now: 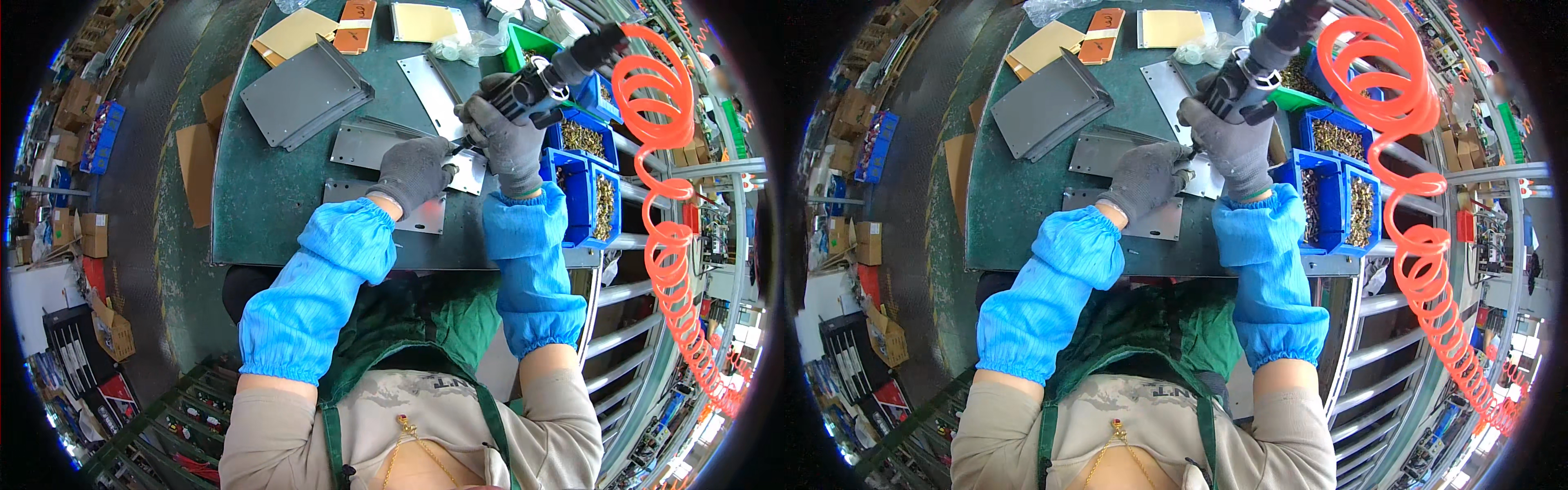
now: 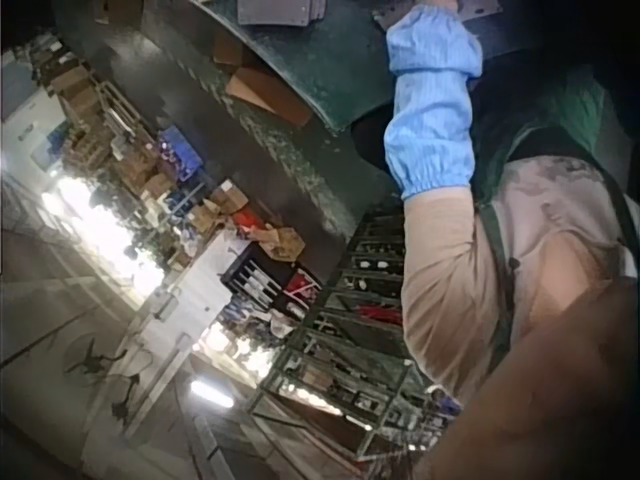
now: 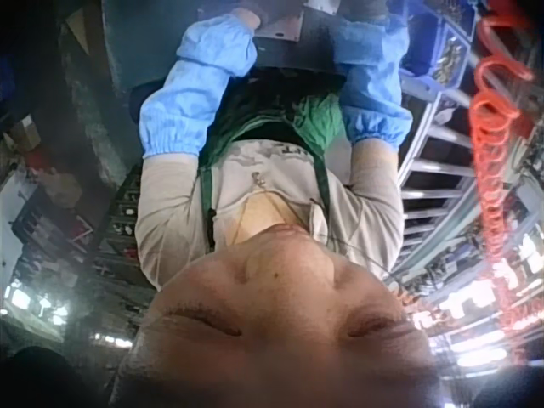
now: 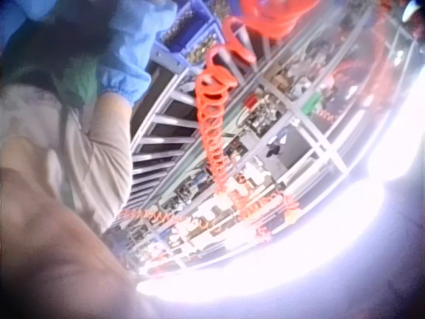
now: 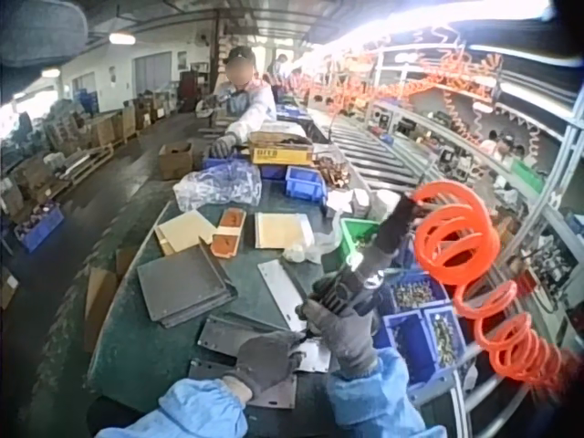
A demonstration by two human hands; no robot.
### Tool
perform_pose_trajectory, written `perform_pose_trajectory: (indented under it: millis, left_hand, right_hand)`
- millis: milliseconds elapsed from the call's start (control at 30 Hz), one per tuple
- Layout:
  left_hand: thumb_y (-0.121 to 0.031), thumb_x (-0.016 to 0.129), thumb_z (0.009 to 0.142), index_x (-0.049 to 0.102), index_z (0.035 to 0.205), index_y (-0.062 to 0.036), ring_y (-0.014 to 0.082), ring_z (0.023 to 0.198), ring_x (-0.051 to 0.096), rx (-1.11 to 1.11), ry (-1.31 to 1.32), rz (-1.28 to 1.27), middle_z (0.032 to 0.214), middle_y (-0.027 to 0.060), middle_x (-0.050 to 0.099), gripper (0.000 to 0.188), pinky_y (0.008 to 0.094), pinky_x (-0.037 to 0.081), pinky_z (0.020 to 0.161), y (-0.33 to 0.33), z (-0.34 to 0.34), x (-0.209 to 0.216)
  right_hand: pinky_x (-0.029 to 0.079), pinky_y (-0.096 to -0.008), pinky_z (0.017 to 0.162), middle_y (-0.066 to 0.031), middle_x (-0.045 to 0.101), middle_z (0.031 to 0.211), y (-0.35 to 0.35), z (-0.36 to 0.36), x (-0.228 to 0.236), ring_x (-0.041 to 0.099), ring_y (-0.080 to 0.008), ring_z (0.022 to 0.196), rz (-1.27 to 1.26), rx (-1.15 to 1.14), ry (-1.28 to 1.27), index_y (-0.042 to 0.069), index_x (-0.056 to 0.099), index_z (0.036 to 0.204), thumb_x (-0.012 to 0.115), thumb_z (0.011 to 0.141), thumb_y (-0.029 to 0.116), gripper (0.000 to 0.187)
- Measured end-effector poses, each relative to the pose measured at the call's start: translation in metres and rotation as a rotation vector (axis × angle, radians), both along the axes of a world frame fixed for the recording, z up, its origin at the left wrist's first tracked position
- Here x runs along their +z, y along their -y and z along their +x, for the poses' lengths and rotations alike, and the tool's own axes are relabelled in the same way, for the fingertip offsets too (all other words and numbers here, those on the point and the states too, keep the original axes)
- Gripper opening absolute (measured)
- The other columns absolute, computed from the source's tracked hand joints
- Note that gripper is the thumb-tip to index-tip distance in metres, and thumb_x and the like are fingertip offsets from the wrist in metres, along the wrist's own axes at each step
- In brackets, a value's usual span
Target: Assembling metal plates using a pneumatic screwdriver and screws.
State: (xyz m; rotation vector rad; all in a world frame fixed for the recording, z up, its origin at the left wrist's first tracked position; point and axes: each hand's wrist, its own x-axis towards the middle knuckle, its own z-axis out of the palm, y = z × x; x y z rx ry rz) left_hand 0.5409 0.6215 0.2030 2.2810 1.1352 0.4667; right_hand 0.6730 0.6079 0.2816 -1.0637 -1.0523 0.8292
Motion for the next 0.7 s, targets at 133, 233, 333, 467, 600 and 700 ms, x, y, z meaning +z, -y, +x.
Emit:
perform_pose_trajectory:
  millis: [133, 233, 333, 467, 600, 700]
  left_hand:
    - [-0.031, 0.066, 0.079, 0.064, 0.103, -0.0131, 0.0302, 0.089, 0.064, 0.019, -0.007, -0.006, 0.093, 0.0126, 0.066, 0.03, 0.042, 0.05, 0.078, 0.003, 0.001, 0.003]
    - [-0.032, 0.066, 0.079, 0.063, 0.102, -0.0129, 0.0298, 0.089, 0.064, 0.02, -0.014, -0.002, 0.093, 0.0128, 0.066, 0.03, 0.0419, 0.05, 0.077, 0.004, 0.001, 0.004]
    - [-0.032, 0.066, 0.079, 0.063, 0.103, -0.0123, 0.0298, 0.089, 0.064, 0.023, -0.031, -0.008, 0.094, 0.0132, 0.066, 0.032, 0.042, 0.05, 0.077, 0.005, 0.002, 0.005]
    - [-0.033, 0.067, 0.078, 0.063, 0.104, -0.012, 0.0311, 0.09, 0.063, 0.054, -0.01, -0.074, 0.094, 0.0142, 0.066, 0.033, 0.0429, 0.049, 0.078, 0.007, -0.001, 0.011]
    - [-0.026, 0.068, 0.078, 0.062, 0.102, -0.0065, 0.0278, 0.088, 0.064, 0.032, 0.003, 0.017, 0.09, 0.0122, 0.067, 0.032, 0.0389, 0.05, 0.073, 0.0, -0.008, 0.013]
    - [0.005, 0.045, 0.084, 0.053, 0.109, 0.0103, 0.0221, 0.095, 0.061, 0.206, 1.123, -1.19, 0.106, 0.0177, 0.058, 0.027, 0.027, 0.055, 0.085, -0.002, -0.031, 0.028]
  right_hand:
    - [0.049, -0.0245, 0.055, -0.0058, 0.064, 0.07, -0.001, -0.004, 0.004, 0.063, -0.012, 0.063, -0.014, -0.01, 0.107, -0.001, 0.057, 0.097, 0.068, 0.068, 0.002, 0.03]
    - [0.049, -0.0245, 0.056, -0.0056, 0.064, 0.07, 0.0, -0.002, -0.001, 0.063, -0.0121, 0.063, -0.002, -0.02, 0.117, -0.001, 0.058, 0.097, 0.068, 0.069, 0.002, 0.03]
    - [0.049, -0.0247, 0.055, -0.0055, 0.064, 0.07, 0.001, 0.003, -0.003, 0.064, -0.0116, 0.064, -0.005, -0.024, 0.106, -0.001, 0.058, 0.096, 0.068, 0.069, 0.002, 0.029]
    - [0.047, -0.0214, 0.053, -0.0066, 0.063, 0.074, 0.013, -0.001, 0.007, 0.062, -0.0122, 0.063, 0.042, -0.028, 0.01, -0.003, 0.054, 0.107, 0.066, 0.073, 0.0, 0.037]
    - [0.043, -0.0215, 0.048, -0.0121, 0.062, 0.076, 0.039, -0.001, 0.041, 0.057, -0.0123, 0.057, 0.173, -0.056, -0.2, -0.005, 0.041, 0.123, 0.058, 0.079, -0.002, 0.047]
    - [0.045, -0.025, 0.049, -0.0156, 0.061, 0.074, 0.05, 0.009, 0.045, 0.056, -0.0154, 0.054, 0.296, -0.089, -0.098, -0.006, 0.041, 0.121, 0.057, 0.081, 0.005, 0.045]
